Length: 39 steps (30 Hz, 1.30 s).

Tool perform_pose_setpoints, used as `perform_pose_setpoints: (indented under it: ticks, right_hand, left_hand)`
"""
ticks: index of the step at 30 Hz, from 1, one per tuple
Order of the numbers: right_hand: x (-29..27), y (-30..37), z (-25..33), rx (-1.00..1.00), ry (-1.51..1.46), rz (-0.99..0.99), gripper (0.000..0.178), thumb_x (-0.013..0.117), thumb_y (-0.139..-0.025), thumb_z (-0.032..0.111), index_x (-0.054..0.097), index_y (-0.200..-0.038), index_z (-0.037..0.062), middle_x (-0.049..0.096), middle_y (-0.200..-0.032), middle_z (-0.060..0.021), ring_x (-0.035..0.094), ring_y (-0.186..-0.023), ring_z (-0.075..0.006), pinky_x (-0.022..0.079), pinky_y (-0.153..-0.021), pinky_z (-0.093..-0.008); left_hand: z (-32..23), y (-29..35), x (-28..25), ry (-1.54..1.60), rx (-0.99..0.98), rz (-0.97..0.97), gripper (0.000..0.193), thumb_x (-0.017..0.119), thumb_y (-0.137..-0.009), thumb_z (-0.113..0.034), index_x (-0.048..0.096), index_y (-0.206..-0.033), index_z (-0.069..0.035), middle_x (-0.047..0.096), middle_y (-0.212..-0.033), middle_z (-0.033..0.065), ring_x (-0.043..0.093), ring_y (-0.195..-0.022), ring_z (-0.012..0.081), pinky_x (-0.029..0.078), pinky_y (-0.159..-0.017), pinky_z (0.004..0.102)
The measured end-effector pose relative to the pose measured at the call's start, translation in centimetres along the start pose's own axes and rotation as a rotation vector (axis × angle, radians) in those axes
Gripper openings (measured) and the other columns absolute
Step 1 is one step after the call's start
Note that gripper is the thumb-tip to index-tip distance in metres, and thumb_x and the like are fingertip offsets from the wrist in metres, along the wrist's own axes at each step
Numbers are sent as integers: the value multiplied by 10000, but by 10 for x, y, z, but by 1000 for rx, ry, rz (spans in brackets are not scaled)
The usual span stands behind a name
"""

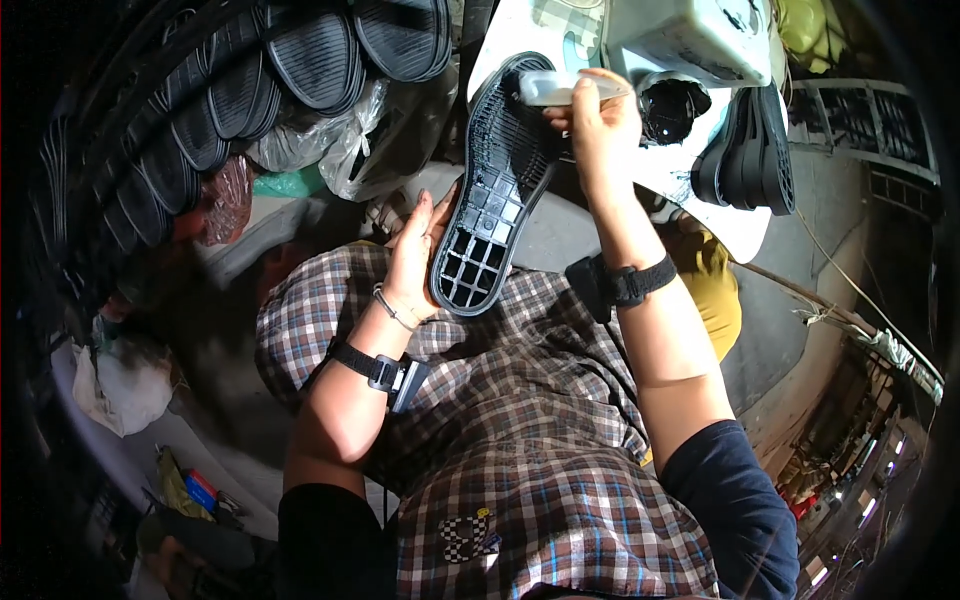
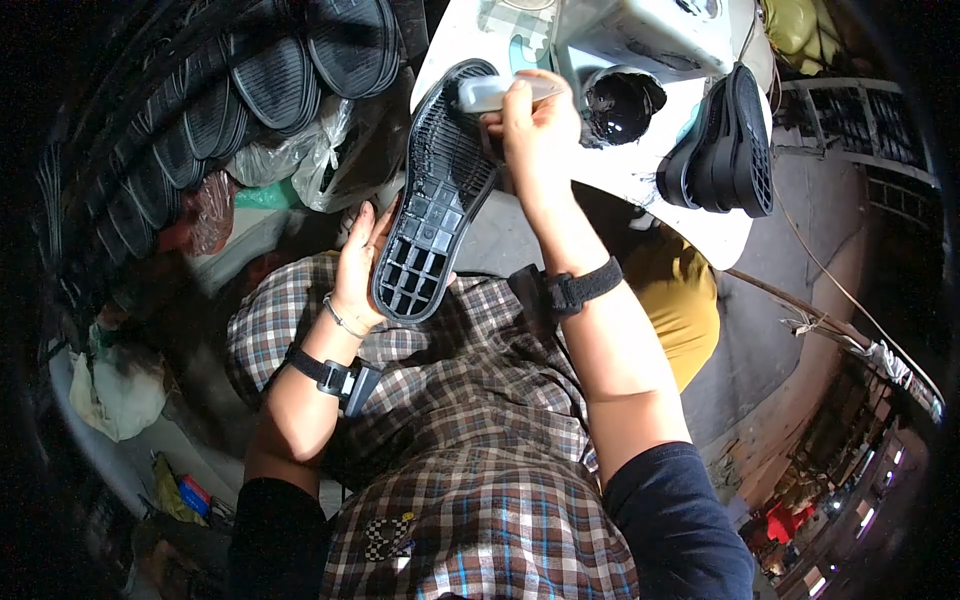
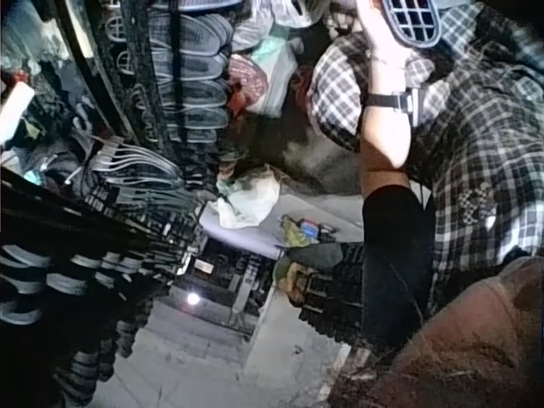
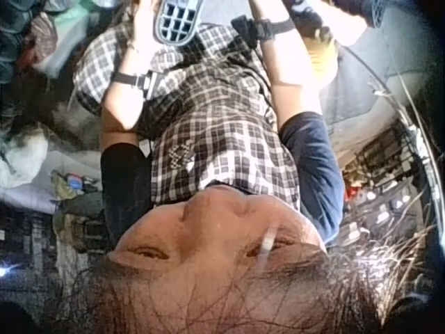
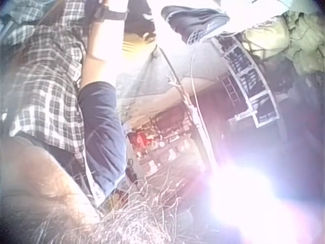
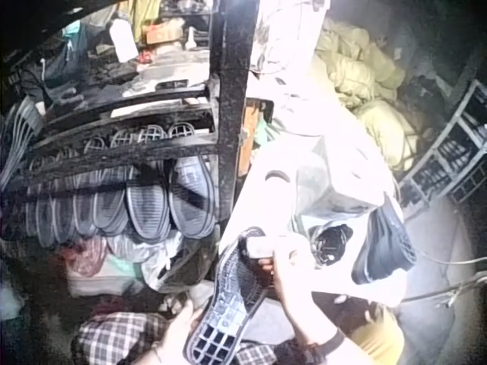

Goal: The recorder is applying a liquid adhesive or treatment to the bottom of black shoe soles using a small applicator pad.

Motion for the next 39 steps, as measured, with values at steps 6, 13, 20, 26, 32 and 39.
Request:
perform_pose_setpoints:
  ticks: [6, 13, 20, 26, 32, 39]
  right_hand:
    - [5, 35, -4, 84, -58, 159, 261, 517, -978, 170, 465, -1159, -10, 644, -869, -129, 642, -616, -134, 523, -563, -224]
    - [-2, 101, 14, 262, -92, 199, 232, 515, -981, 139, 465, -1162, 3, 636, -863, -125, 636, -625, -136, 514, -571, -235]
    - [-2, 155, 31, 269, -130, 255, 199, 538, -959, 112, 528, -1110, -19, 661, -823, -93, 645, -661, -110, 523, -602, -225]
    - [-13, 156, 37, 289, -62, 473, 236, 554, -962, 155, 539, -1122, -18, 657, -861, -91, 642, -693, -109, 535, -646, -244]
    - [-15, 119, 59, 188, 212, 840, 228, 587, -953, 175, 577, -1085, -11, 662, -787, -87, 643, -713, -128, 517, -653, -265]
    - [0, 94, 86, -264, 390, 1146, 122, 620, -875, 96, 587, -970, 27, 622, -740, -160, 624, -673, -338, 490, -599, -382]
  left_hand:
    - [-1, 1, 5, -32, -1, 0, 593, 348, -970, -561, 422, -1393, -152, 545, -1310, 152, 588, -1133, 344, 500, -879, 614]
    - [-6, -3, 5, -51, 28, 47, 658, 344, -960, -583, 441, -1355, -66, 575, -1252, 190, 624, -1073, 330, 564, -829, 513]
    - [-6, -3, 17, -77, 85, -40, 604, 302, -993, -534, 447, -1370, -85, 583, -1269, 130, 598, -1120, 286, 481, -975, 452]
    - [-7, -4, 16, -93, 70, -44, 583, 319, -1001, -503, 482, -1327, -49, 596, -1239, 164, 622, -1082, 298, 509, -950, 444]
    - [-10, -5, 15, -59, -8, 62, 552, 322, -1015, -458, 491, -1305, -20, 600, -1227, 175, 618, -1089, 294, 506, -960, 435]
    - [-9, -5, 21, -171, -32, 94, 572, 260, -1024, -471, 440, -1354, -40, 587, -1245, 160, 614, -1107, 259, 527, -941, 410]
Point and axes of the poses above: each hand's wrist, its own y-axis away from the middle knuckle, its own x-axis out of the palm, z = x × y, the point moved 3 cm from there along -y, towards the middle knuckle
